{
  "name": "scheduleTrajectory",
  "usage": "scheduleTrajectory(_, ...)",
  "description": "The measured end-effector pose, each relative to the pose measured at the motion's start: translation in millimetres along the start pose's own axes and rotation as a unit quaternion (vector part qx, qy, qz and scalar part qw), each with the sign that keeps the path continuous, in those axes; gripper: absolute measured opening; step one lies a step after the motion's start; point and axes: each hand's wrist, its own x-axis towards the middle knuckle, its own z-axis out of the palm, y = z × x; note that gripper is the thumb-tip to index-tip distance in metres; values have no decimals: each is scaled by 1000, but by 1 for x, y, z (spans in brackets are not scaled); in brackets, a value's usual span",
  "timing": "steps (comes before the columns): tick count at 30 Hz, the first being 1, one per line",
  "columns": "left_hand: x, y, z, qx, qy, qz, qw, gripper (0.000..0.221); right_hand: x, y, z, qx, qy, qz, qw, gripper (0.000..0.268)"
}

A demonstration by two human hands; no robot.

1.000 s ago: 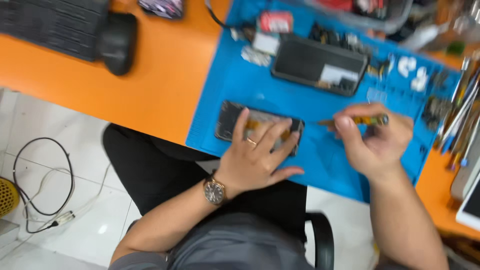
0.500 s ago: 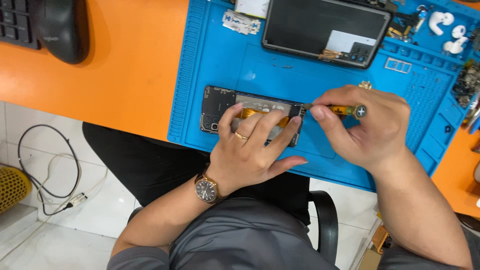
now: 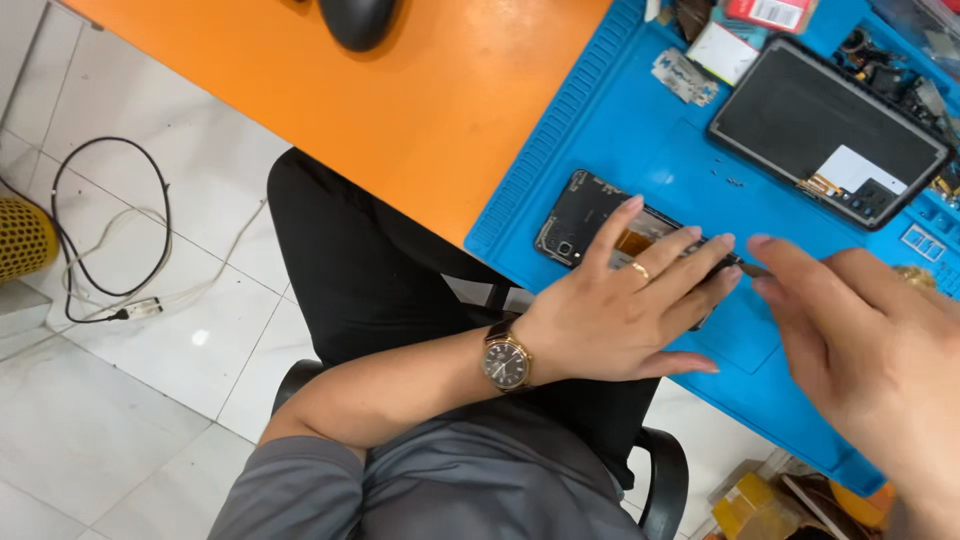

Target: The person uses a screwdriver to remove screws from the back of a disassembled smartphone lying on a blue mat. After removing the screws, the person picks up a second smartphone and holds it up to view a video playing on its screen.

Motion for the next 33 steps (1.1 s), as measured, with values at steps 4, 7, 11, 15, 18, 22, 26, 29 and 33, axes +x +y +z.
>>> scheduleTrajectory(4,-3,-2,1,10,0,4,1000,87,11,7,-9,-60,-60,-12,996,42)
scheduleTrajectory(7,-4,-3,3,9,22,9,1000,85,7,15,4,-118,-37,22,992,34)
scheduleTrajectory(11,-5,-4,3,2,22,9,1000,81,9,10,-5,-167,-36,9,985,28)
scheduleTrajectory(15,-6,-6,3,9,18,10,1000,84,-6,33,29,-246,-18,8,969,43)
scheduleTrajectory(18,-6,-5,5,-11,20,3,1000,83,11,2,-4,-150,-55,11,987,21)
scheduleTrajectory(22,-7,-4,3,-1,12,5,1000,82,7,10,8,-248,-16,20,968,65)
scheduleTrajectory(26,-6,-6,2,-2,20,4,1000,81,4,18,12,-237,-54,32,970,25)
scheduleTrajectory(29,-8,-4,3,5,20,7,1000,81,9,5,0,-242,-34,24,969,31)
scheduleTrajectory(33,-2,-5,1,5,13,8,1000,86,15,-26,-18,-291,-98,59,950,49)
